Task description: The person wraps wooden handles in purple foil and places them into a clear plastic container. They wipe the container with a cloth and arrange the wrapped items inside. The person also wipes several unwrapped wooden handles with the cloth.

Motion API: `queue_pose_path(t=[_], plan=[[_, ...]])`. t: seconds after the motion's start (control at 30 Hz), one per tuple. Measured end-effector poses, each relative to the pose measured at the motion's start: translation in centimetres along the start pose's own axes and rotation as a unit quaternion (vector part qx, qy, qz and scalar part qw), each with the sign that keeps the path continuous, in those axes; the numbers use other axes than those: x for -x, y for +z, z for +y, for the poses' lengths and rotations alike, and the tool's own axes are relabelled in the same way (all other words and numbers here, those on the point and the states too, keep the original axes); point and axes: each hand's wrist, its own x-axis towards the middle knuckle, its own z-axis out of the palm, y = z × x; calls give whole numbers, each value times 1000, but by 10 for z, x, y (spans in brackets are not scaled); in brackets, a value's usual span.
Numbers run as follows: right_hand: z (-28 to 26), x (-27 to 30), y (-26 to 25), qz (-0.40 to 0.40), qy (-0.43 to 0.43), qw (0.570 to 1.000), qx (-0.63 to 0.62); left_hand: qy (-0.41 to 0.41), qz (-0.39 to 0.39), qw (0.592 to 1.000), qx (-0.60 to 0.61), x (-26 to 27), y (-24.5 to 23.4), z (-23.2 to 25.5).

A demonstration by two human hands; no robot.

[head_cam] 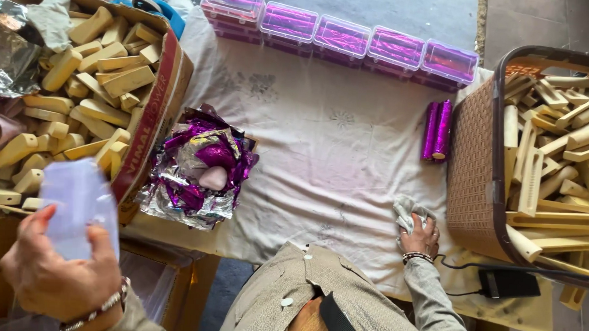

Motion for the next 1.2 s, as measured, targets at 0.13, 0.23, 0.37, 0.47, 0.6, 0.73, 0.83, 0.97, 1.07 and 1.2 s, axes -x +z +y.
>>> queue_pose_path(t=[0.13, 0.23, 0.37, 0.47, 0.6, 0.73, 0.83, 0.97, 1.07, 1.2], plan=[[5, -2, 19, 26, -19, 999, 40, 62, -11, 956, 286, -7, -1, 83], [6, 0, 23, 42, -24, 997, 66, 138, -13, 899, 415, 28, 76, 162], [7, 0, 25, 35, -24, 997, 60, 303, -22, 882, 361, 126, 186, 262], [1, 3, 4, 3, -32, 998, 58, 368, -19, 865, 340, 200, 238, 303], [9, 3, 5, 20, -56, 996, 62, 502, -253, 804, 193, 252, 247, 318], [9, 8, 0, -14, -61, 995, 72, 431, -313, 793, 297, 248, 267, 315], [2, 9, -7, -9, -54, 996, 64, 310, -328, 831, 326, 208, 288, 310], [6, -1, 2, -2, -17, 1000, -12, 181, -366, 873, 267, 187, 354, 298], [18, -42, 75, 17, 8, 975, -220, 87, -524, 796, 291, 188, 377, 294], [-85, -22, 62, -27, 71, 899, -431, 40, -569, 742, 351, 211, 377, 290]])
